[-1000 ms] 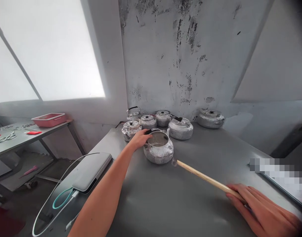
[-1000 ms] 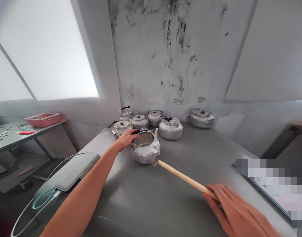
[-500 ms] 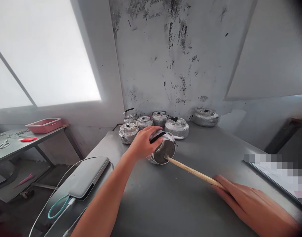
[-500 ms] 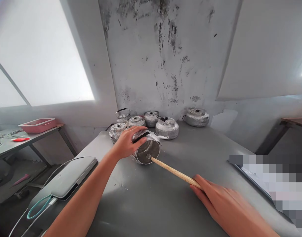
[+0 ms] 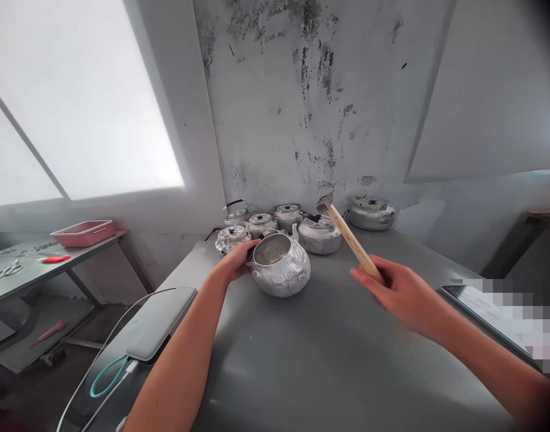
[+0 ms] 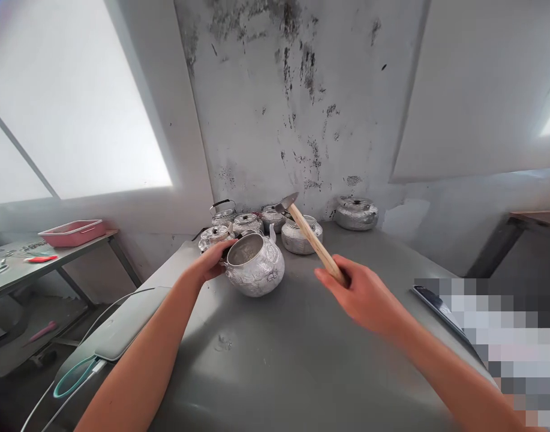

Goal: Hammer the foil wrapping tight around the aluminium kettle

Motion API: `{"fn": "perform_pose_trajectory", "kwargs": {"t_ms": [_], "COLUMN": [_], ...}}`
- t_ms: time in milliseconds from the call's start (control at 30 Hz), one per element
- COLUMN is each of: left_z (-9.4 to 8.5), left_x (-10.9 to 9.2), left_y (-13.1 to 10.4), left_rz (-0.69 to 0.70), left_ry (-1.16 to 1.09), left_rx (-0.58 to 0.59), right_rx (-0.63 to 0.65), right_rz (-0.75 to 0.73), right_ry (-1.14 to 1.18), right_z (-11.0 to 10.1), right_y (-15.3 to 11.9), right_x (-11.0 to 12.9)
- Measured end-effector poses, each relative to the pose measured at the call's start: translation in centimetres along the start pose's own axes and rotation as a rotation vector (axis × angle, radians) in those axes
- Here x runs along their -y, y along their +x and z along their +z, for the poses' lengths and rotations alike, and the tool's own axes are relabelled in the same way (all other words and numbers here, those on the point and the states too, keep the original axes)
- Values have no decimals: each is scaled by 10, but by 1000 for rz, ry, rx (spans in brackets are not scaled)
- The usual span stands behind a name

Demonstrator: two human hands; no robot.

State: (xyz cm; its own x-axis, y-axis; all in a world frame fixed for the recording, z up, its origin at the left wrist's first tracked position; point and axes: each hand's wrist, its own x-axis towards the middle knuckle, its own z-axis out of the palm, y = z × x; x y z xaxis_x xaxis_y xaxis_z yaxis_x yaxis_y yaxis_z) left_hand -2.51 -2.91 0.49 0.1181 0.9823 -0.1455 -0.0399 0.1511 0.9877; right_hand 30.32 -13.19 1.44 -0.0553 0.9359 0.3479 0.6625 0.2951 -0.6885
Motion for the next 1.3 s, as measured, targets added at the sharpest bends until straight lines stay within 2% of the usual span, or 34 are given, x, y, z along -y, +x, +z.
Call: {"fn": "perform_pose_trajectory", "kwargs": {"t_ms": [67,133,200,300,433,567,667,733,767,933,1000,1067,1133,1233,1300], "left_z": [3,5,6,7,8,12,17,20,22,36,46,57,66,71,69], "left_x": [3,6,8,12,13,12,12,10,9,-9,-18,-23,-24,-22,-21], "left_y": [0,0,2,4,4,0,-1,-2,-2,-26,-43,-60,-71,-74,-70], "left_rz": [-70,-112,-156,-201,-156,-120,-127,-49,33,657,775,811,788,724,673], "left_ry": [-110,-157,-147,-113,-44,48,132,251,320,607,707,846,965,1044,975], "left_rx": [30,66,90,139,153,126,175,186,157,-159,-151,-62,18,-43,-13], "right_rx": [7,2,41,130,212,197,176,162,154,134,117,94,79,77,74], "right_rz": [88,92,98,137,172,164,156,144,137,95,80,67,56,48,51], "right_ry": [44,126,178,261,345,363,337,307,292,250,250,253,257,271,289], "right_z": [9,22,35,49,51,47,46,46,46,44,44,45,46,46,45], "right_y": [30,54,66,64,51,49,51,52,52,48,46,44,43,42,42], "right_x": [13,20,20,12,2,1,-1,-3,-3,-3,0,2,4,7,7]}}
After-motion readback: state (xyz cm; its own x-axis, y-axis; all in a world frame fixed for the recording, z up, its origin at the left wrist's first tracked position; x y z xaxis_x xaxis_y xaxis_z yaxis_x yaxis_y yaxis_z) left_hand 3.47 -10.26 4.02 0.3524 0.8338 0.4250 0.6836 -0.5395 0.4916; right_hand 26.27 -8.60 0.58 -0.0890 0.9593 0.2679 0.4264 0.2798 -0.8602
